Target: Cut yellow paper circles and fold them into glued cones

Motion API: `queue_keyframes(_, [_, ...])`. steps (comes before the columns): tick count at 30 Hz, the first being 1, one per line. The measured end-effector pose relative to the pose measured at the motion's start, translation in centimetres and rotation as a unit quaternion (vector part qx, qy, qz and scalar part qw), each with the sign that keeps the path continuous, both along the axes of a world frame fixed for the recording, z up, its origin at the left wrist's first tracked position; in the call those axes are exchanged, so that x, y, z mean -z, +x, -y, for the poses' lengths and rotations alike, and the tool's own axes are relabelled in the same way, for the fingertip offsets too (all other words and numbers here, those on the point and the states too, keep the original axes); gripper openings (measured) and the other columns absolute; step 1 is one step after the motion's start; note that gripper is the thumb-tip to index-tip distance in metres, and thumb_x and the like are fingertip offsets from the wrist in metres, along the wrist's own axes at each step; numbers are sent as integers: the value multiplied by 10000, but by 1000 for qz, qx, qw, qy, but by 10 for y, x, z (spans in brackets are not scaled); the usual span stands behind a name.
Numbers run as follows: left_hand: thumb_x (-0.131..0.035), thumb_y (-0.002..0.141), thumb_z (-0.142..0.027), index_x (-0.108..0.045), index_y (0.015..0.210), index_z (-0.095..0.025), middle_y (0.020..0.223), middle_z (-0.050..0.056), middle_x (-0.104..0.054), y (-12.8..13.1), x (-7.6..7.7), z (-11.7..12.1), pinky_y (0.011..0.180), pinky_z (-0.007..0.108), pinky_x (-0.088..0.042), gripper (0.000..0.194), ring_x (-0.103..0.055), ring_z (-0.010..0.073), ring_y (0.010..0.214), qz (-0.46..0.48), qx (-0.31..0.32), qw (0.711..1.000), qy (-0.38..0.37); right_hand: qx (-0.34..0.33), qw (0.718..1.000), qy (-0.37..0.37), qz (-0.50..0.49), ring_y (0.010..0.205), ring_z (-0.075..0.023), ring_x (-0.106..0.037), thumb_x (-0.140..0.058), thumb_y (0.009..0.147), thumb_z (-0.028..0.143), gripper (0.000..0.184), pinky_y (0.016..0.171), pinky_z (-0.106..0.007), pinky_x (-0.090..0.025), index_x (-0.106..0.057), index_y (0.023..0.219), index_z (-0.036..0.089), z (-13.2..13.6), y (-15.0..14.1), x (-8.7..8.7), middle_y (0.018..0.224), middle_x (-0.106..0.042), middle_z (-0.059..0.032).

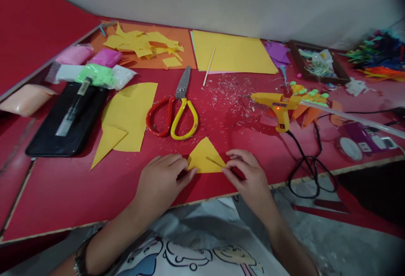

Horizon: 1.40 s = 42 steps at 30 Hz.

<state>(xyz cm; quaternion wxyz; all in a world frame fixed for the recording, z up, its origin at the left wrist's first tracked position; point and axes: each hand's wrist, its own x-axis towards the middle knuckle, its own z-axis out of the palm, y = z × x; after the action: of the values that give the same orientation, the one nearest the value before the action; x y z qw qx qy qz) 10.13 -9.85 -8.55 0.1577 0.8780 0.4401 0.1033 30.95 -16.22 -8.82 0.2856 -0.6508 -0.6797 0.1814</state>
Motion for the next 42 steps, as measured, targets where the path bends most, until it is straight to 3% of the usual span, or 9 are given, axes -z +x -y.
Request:
queue_keyframes(10, [-475,820,-267,-494,620,-179,603,-17,-484,4,-4,0,518,252,-242,220,-425,123,555,-40,-15,999,-21,8,1000,3,10,946,-192,-525,-528,804,175,81,820,-346,-416,-537,730,205,0,-4,0,995,-571,-54])
queue_keyframes(19, [-478,793,-214,-506,631,-182,590,-8,-493,4,-11,-3,494,257,-230,167,-423,133,530,-61,12,997,-38,8,1000,3,8,937,-203,-517,-532,796,160,88,820,-368,-407,-529,725,211,0,-4,0,990,-568,-56])
queue_keyframes(31, [-456,819,-239,-523,661,-187,617,5,-560,3,-11,-1,488,253,-275,179,-494,146,563,-107,9,994,13,10,1000,4,16,930,-202,-517,-526,795,155,93,810,-356,-406,-526,718,208,0,-4,1,989,-569,-54])
queue_keyframes(35, [-464,812,-247,-561,826,-181,723,22,-606,-1,-7,-1,517,252,-357,118,-534,150,602,-92,17,995,23,12,1000,1,15,931,-200,-515,-519,797,157,97,810,-356,-404,-526,716,208,0,-5,0,986,-568,-52])
queue_keyframes(37, [-448,819,-206,-527,1065,-169,946,80,-607,-4,-5,-1,602,268,-415,261,-567,169,720,-72,42,994,70,14,1000,1,15,932,-203,-516,-515,798,155,99,811,-359,-404,-525,717,210,0,-6,0,984,-567,-53])
queue_keyframes(39, [-423,811,-120,-416,1250,-231,1166,110,-517,-5,-7,-2,690,293,-434,453,-561,191,848,-75,100,986,111,11,1000,4,16,929,-206,-516,-508,798,153,98,807,-367,-405,-526,723,213,0,-5,1,983,-564,-55])
queue_keyframes(42, [-388,790,-34,-353,1297,-368,1310,47,-423,-1,-14,-4,754,323,-421,609,-526,203,927,-116,217,961,124,1,1000,6,23,928,-213,-510,-509,799,153,87,804,-378,-403,-525,739,214,0,-5,2,989,-559,-58])
